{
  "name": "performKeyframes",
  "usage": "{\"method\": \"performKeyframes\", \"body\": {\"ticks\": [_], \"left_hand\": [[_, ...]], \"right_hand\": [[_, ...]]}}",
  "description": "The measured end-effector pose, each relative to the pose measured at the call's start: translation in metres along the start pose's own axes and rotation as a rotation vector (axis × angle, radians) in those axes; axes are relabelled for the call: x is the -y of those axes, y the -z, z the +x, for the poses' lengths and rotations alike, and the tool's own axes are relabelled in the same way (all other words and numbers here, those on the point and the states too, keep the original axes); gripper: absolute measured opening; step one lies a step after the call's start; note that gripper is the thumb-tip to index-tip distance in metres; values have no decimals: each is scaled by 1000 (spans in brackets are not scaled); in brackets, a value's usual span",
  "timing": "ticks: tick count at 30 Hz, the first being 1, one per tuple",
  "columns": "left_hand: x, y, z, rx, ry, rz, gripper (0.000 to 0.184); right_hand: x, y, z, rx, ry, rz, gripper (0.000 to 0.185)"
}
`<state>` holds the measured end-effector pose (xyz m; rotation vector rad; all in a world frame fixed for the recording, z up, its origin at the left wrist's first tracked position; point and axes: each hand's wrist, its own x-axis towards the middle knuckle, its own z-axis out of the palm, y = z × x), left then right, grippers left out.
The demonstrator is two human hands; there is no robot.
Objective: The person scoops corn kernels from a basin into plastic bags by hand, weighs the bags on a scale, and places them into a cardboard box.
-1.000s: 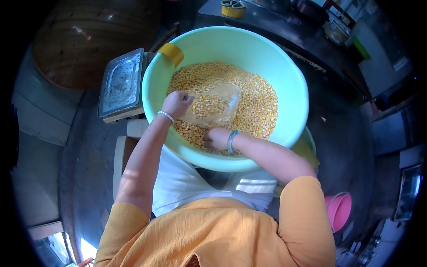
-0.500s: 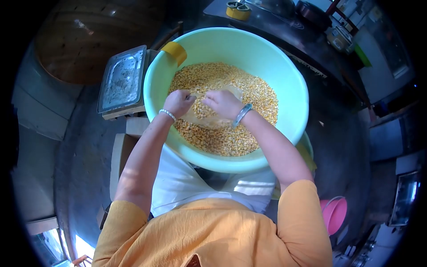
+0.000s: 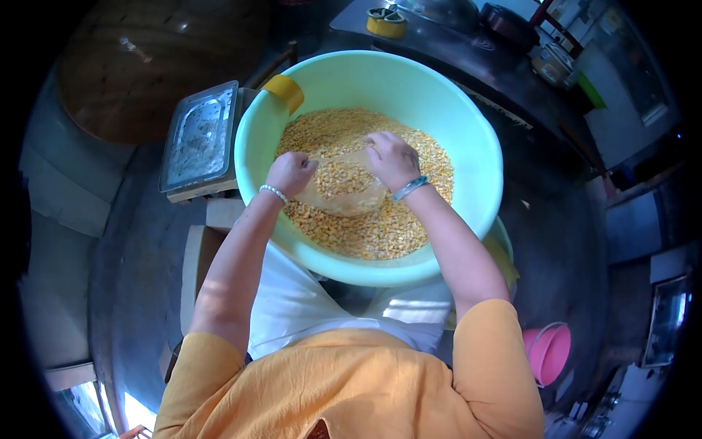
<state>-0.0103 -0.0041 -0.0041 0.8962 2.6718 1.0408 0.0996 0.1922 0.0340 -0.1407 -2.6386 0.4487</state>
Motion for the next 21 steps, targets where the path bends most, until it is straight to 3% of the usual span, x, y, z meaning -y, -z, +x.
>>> {"method": "performKeyframes", "body": {"ticks": [4,8,10,11,17,21], "left_hand": [[-9,10,-5,38,101,21,39],[-17,13,-11,77,130,132,60],[-19,13,-10,136,156,168,68],[-19,12,-10,124,156,178,64],[-3,0,-4,150,103,202,30],[0,-3,-3,144,90,238,21]], "right_hand": [[-22,-10,-10,45,-225,3,43],[-36,-36,-18,133,-491,111,61],[-48,-55,-20,143,-530,67,62],[-53,-62,-20,149,-550,44,62],[-49,-57,-16,270,-615,97,22],[-62,-69,-22,93,-585,153,15]]}}
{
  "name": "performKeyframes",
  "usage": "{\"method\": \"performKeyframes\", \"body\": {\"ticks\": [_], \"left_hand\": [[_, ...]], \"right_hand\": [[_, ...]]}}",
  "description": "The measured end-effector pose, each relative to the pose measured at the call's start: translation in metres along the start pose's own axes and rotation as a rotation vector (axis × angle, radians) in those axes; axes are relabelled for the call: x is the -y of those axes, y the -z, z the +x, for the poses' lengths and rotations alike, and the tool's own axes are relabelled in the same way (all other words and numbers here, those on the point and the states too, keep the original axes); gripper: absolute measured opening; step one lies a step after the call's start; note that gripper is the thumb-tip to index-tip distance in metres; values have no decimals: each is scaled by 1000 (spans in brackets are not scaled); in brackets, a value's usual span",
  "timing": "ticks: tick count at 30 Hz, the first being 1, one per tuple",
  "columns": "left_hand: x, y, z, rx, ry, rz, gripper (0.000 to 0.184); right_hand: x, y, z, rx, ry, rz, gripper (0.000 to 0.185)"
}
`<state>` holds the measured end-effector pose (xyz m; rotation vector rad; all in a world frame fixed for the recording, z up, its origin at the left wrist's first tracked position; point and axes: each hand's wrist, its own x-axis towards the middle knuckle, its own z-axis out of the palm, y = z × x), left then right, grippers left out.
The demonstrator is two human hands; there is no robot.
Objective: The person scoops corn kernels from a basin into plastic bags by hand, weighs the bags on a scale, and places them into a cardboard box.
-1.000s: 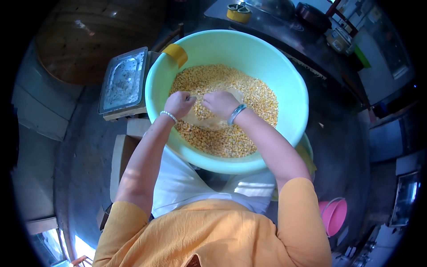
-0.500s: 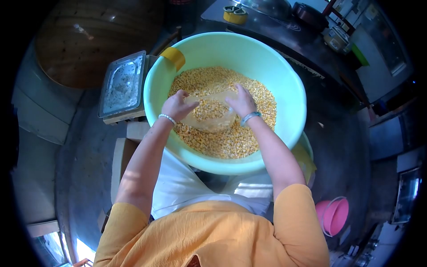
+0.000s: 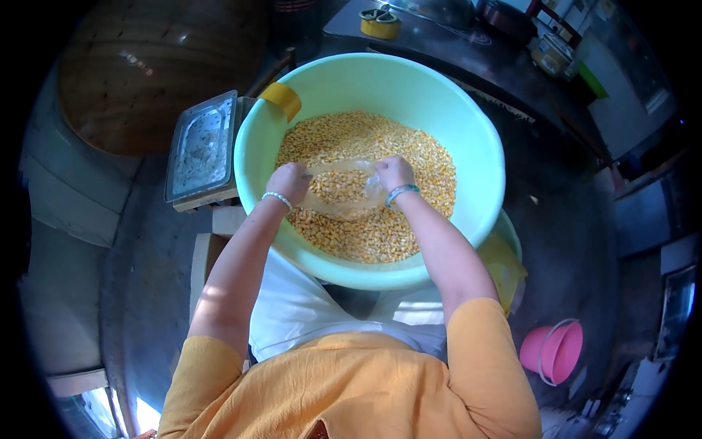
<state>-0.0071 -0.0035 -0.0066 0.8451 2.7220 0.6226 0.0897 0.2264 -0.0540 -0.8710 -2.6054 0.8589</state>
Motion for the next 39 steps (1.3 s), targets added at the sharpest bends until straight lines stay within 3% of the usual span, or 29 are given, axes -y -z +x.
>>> {"method": "performKeyframes", "body": {"ticks": [8,11,14,17,19,22,26,29,31,34,38,39], "left_hand": [[-1,0,-1,-43,11,-49,21],[-3,1,-1,-78,-14,-152,20],[-3,3,0,-106,-111,-353,19],[-3,4,1,-36,-170,-657,16],[-14,19,-9,86,-95,-834,15],[-6,10,-1,40,-96,-872,15],[4,-4,6,-24,-133,-661,16],[7,-9,6,-85,-190,-457,17],[8,-13,5,-164,-275,-277,18],[8,-16,4,-231,-175,-76,17],[12,-14,12,38,4,-591,15],[6,-8,9,87,47,-750,15]], "right_hand": [[-4,-3,6,-117,51,-18,13],[-9,0,13,-134,88,206,14],[0,16,11,4,-24,513,14],[10,32,2,156,-125,511,16],[7,34,2,195,-86,449,15],[14,49,-3,289,-36,266,13],[10,55,-6,315,43,-188,10],[0,52,-3,258,19,-281,11],[0,51,-4,216,-139,-4,10],[3,39,-2,125,-303,477,12],[15,40,-6,124,-467,1070,15],[23,45,-8,104,-479,1034,15]]}}
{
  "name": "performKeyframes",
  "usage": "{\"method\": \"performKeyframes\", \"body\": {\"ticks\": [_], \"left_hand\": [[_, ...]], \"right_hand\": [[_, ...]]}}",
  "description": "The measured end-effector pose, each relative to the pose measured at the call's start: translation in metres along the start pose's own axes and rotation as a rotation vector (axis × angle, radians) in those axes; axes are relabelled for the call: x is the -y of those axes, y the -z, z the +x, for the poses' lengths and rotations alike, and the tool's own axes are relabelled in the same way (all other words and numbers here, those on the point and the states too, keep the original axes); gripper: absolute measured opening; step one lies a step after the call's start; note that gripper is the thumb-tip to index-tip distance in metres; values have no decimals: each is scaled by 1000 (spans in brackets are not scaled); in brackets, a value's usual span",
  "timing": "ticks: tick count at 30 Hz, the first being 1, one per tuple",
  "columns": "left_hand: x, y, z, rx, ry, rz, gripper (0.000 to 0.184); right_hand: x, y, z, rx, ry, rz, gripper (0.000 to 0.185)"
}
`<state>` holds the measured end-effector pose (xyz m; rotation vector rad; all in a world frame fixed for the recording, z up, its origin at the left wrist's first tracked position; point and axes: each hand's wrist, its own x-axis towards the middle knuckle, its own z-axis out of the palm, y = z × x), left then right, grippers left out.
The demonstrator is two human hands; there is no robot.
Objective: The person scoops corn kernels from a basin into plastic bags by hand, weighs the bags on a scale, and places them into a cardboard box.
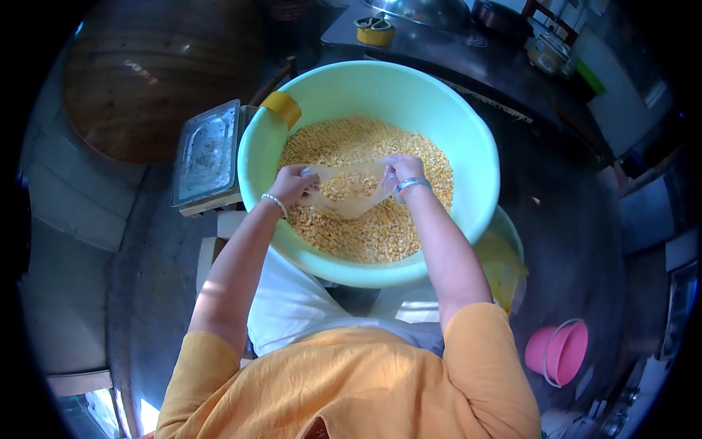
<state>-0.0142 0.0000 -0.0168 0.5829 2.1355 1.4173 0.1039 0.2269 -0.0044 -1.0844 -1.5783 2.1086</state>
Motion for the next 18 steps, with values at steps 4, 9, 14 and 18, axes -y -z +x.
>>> {"method": "performKeyframes", "body": {"ticks": [4,9,14,18], "left_hand": [[-14,1,-5,49,142,-530,15],[-21,3,-6,-55,112,-653,19],[-59,38,-25,-129,-28,-862,19],[-94,97,-41,-168,-128,-971,17]], "right_hand": [[17,-7,-5,-73,59,-60,14],[42,-27,3,25,300,-178,15],[98,-66,-9,100,421,-341,15],[157,-126,-44,286,526,-309,17]]}}
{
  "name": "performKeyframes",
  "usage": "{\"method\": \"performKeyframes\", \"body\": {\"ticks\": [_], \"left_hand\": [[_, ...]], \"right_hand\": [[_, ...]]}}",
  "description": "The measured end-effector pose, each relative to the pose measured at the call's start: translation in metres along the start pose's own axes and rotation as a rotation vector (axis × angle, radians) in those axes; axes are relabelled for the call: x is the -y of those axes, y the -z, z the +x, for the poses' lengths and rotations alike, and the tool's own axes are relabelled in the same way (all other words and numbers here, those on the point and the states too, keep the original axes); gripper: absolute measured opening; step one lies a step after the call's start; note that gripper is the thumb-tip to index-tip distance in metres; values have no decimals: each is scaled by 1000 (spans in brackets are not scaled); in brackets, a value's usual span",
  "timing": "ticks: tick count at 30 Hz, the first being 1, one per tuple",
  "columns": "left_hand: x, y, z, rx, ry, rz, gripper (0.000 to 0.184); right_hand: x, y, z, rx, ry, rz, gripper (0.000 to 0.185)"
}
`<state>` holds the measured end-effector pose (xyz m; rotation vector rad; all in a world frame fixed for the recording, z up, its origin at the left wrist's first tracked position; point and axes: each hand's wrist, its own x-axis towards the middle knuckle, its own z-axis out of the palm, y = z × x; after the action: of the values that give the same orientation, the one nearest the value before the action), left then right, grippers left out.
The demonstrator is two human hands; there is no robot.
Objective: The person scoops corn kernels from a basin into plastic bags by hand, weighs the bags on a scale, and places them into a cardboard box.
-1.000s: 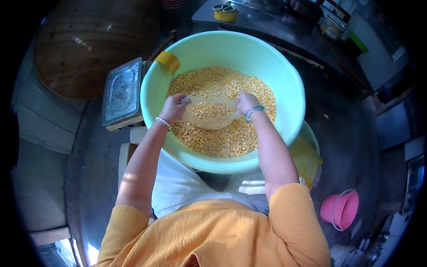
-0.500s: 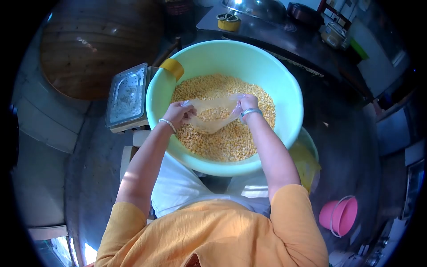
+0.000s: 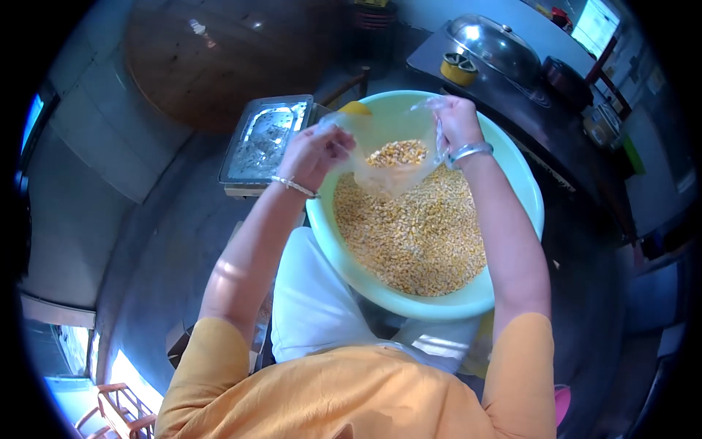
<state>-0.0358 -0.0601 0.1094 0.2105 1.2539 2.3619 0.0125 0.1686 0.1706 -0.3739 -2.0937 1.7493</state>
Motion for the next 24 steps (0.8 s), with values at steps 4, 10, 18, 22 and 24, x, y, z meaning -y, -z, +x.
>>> {"method": "performKeyframes", "body": {"ticks": [4,10,18,22,24], "left_hand": [[-61,37,-12,-27,-130,22,15],[-94,119,-18,-280,-203,65,19],[-69,199,17,-552,-135,22,24],[-56,215,38,-633,-127,-22,22],[-49,221,47,-652,-153,-42,21]], "right_hand": [[34,-54,35,163,71,-105,23],[12,-173,81,245,140,-378,15],[-45,-296,124,247,302,-740,15],[-61,-327,147,233,351,-781,15],[-71,-339,158,231,372,-746,15]]}}
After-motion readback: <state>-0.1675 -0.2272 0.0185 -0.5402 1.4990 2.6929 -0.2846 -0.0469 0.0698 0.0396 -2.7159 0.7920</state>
